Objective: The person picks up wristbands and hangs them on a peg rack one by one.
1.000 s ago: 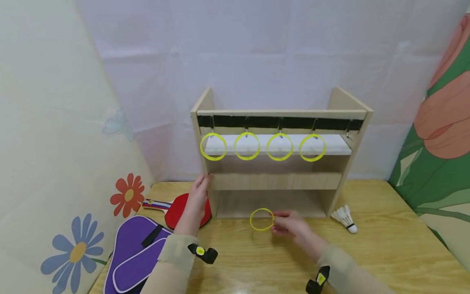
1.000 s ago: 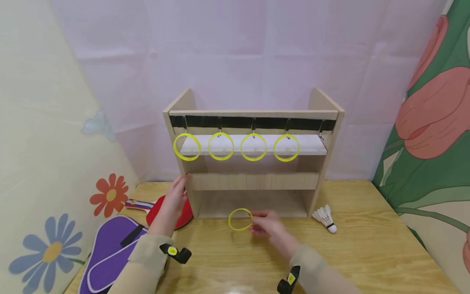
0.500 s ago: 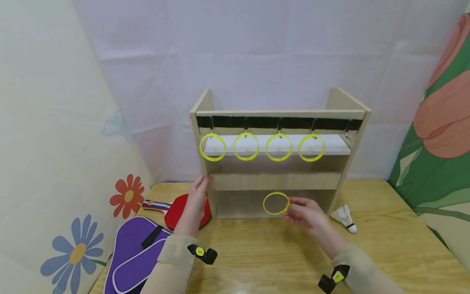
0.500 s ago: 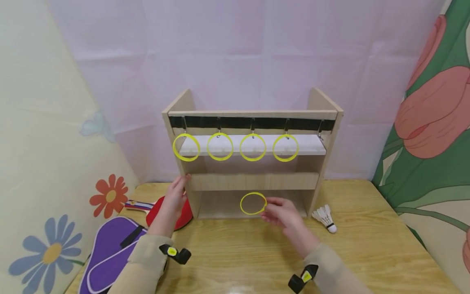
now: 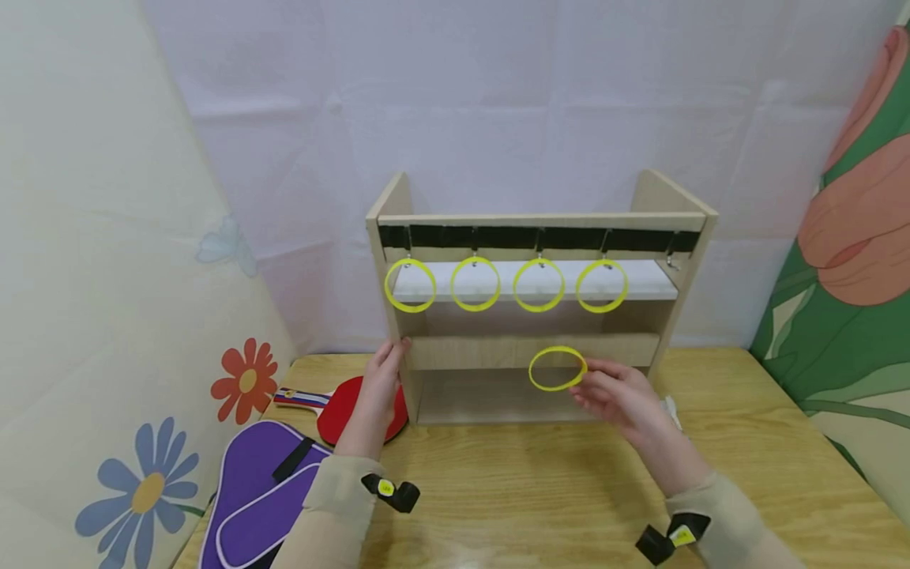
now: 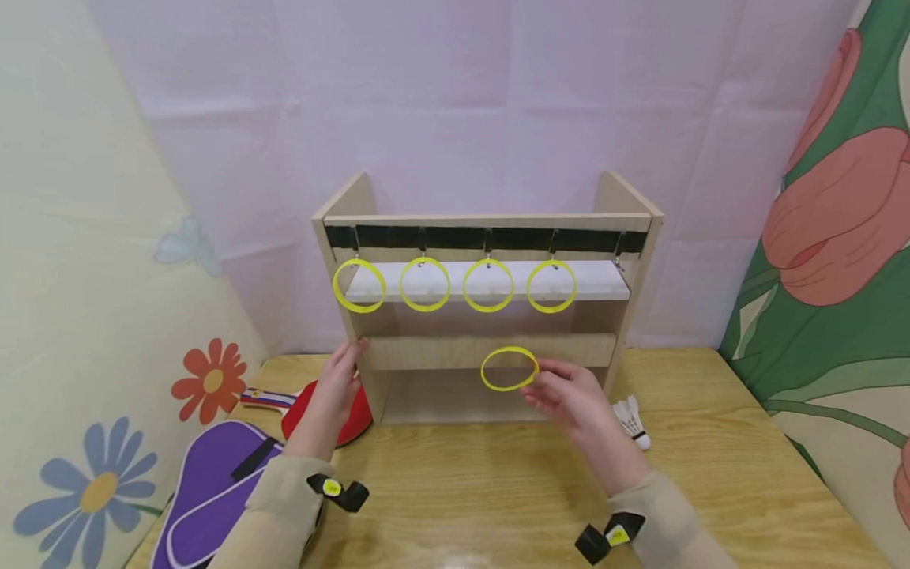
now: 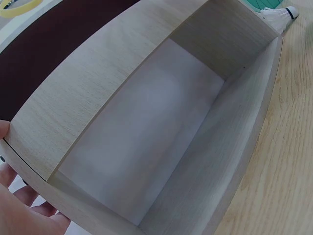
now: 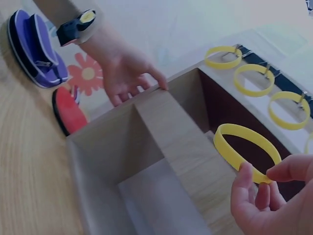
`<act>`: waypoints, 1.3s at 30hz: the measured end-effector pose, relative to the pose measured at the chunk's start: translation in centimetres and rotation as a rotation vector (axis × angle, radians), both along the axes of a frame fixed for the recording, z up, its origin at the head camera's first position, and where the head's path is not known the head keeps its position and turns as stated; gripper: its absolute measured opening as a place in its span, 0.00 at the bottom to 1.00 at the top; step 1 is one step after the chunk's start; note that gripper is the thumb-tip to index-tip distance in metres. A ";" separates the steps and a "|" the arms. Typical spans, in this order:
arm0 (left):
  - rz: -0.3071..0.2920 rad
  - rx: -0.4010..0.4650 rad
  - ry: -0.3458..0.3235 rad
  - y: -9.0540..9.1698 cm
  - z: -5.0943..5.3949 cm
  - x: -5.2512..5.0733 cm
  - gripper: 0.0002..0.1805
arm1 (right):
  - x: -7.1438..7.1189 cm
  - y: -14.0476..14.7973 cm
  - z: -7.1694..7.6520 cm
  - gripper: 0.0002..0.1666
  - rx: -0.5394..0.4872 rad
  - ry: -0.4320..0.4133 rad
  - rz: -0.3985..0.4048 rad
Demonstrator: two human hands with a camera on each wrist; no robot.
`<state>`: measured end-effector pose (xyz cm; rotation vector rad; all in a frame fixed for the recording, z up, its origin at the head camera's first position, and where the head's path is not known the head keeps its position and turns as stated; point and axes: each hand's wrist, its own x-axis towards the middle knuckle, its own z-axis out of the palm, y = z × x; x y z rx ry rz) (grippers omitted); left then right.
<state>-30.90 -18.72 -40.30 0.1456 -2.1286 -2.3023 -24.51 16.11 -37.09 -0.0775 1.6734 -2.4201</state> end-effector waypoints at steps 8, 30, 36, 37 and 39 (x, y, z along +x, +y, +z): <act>-0.001 0.001 -0.008 -0.1 -0.1 0.0 0.33 | 0.3 1.8 1.9 0.18 -0.080 0.044 -0.053; -0.013 0.003 -0.014 -0.2 -0.2 -0.3 0.33 | 1.2 6.9 6.3 0.12 -0.363 0.154 -0.143; -0.014 0.002 -0.017 -0.2 -0.2 -0.2 0.33 | 1.0 8.1 7.3 0.11 -0.439 0.136 -0.193; -0.014 0.003 -0.018 -0.2 -0.2 -0.2 0.33 | 0.9 8.2 7.4 0.11 -0.453 0.132 -0.200; -0.012 0.007 -0.017 -0.2 -0.2 -0.2 0.33 | 0.7 8.6 7.5 0.11 -0.477 0.124 -0.211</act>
